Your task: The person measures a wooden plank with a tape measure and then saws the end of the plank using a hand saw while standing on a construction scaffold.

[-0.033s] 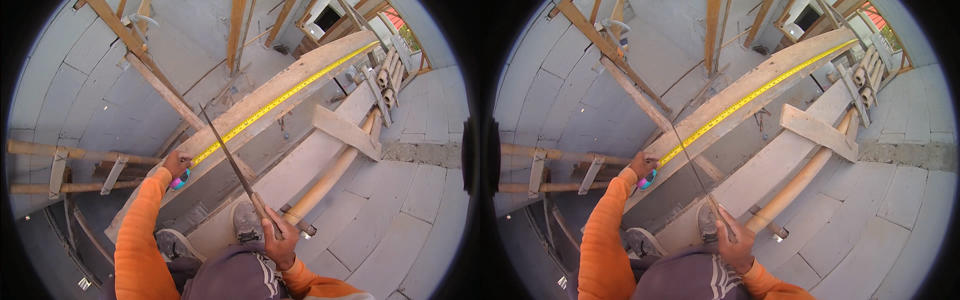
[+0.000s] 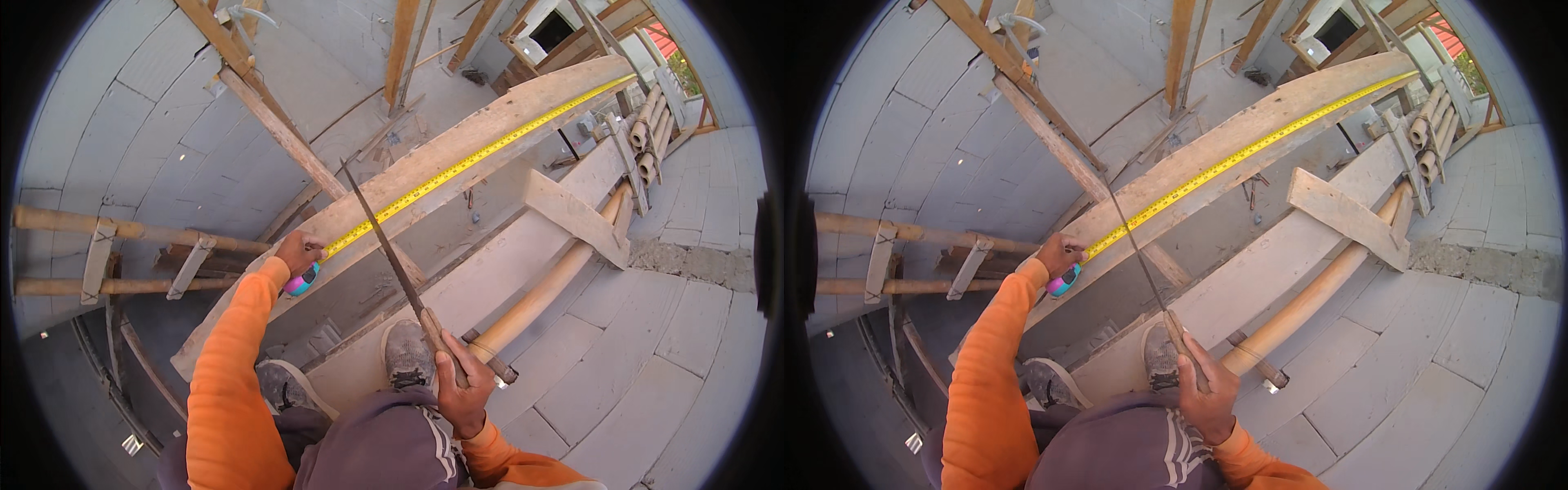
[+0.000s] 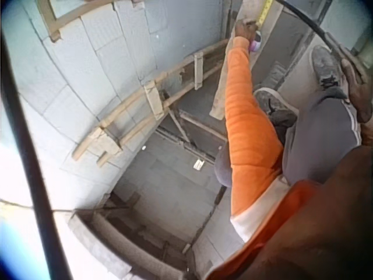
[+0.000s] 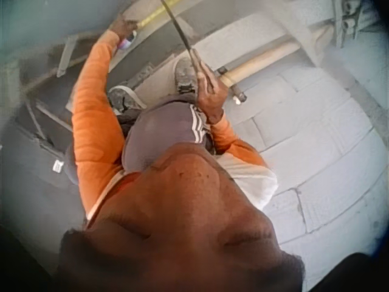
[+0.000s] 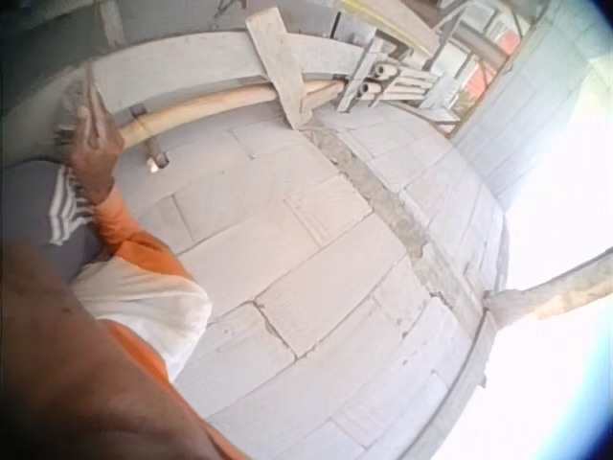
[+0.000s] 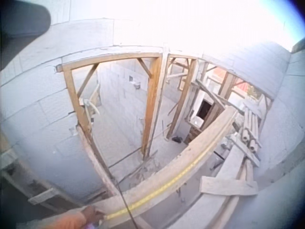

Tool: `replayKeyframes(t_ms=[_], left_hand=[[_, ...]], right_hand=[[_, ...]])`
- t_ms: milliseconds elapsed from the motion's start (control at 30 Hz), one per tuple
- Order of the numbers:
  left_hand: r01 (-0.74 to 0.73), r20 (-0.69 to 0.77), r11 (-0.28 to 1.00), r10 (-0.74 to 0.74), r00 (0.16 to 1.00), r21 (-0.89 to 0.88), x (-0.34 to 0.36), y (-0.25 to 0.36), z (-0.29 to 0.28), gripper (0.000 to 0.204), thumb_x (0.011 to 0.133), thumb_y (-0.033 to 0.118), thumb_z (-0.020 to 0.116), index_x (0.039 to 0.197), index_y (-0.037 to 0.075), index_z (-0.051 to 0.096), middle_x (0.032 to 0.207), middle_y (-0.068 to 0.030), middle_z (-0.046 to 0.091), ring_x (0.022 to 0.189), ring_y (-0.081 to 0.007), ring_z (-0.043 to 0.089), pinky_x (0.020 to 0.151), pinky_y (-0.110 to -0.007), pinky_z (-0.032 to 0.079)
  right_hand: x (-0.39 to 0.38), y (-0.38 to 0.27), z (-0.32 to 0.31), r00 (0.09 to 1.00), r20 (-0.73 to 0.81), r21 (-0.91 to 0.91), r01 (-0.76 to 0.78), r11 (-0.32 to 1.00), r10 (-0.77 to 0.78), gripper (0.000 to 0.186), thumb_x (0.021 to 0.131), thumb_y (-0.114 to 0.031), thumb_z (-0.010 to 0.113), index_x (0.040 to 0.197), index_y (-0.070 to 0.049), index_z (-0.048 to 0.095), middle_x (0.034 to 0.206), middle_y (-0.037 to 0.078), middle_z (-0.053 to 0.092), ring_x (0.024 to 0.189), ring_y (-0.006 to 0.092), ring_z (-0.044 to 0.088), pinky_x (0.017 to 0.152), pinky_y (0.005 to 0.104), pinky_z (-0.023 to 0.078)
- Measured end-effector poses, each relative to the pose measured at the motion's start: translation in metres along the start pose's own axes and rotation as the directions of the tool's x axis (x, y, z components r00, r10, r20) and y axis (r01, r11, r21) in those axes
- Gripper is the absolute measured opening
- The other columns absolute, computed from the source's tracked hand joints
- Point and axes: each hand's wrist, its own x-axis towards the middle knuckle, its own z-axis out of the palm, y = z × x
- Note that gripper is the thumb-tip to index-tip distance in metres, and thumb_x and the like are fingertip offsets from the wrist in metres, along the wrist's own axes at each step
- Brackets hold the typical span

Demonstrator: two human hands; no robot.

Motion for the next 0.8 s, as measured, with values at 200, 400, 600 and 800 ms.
replayKeyframes(t_ms=[200,400,600,800], left_hand=[[0.104,-0.013,0.992,-0.104,0.995,0.069,0.021,0.002,0.021,0.021,0.081,0.012,0.077,0.1,0.004,0.074,0.098,-0.0162,0.075,0.091,-0.0306,0.071,0.085,-0.038,0.055],[0.186,-0.113,0.977,-0.175,0.978,0.102,0.024,-0.026,0.03,0.023,0.078,0.007,0.077,0.101,0.009,0.071,0.105,-0.016,0.072,0.102,-0.0341,0.068,0.087,-0.042,0.055],[0.196,-0.07,0.977,-0.19,0.979,0.08,0.024,-0.004,0.039,0.042,0.074,-0.005,0.067,0.11,0.017,0.065,0.121,-0.0171,0.065,0.115,-0.0359,0.063,0.093,-0.043,0.052],[0.202,-0.031,0.968,-0.199,0.979,0.151,0.014,0.011,0.031,0.056,0.072,-0.011,0.063,0.118,0.021,0.06,0.127,-0.0157,0.062,0.121,-0.0383,0.06,0.095,-0.047,0.051]], right_hand=[[-0.025,-0.005,-0.002,0.993,0.109,-0.1,-0.025,0.995,0.036,0.031,0.095,-0.008,0.065,0.123,0.006,0.068,0.091,0.016,0.074,0.079,0.0163,0.068,0.072,0.029,0.052],[-0.044,-0.019,-0.012,0.977,0.212,-0.162,0.052,0.985,-0.016,0.029,0.096,-0.005,0.064,0.122,0.007,0.068,0.1,0.022,0.075,0.086,0.0215,0.072,0.075,0.0303,0.054],[-0.042,-0.037,-0.031,0.968,0.25,-0.292,0.105,0.951,-0.03,0.028,0.094,-0.003,0.064,0.121,0.006,0.068,0.101,0.025,0.074,0.087,0.0268,0.075,0.075,0.0316,0.056],[-0.049,-0.038,-0.028,0.963,0.269,-0.314,0.111,0.943,-0.024,0.028,0.094,-0.003,0.065,0.12,0.006,0.069,0.102,0.024,0.074,0.09,0.0286,0.075,0.077,0.0323,0.056]])
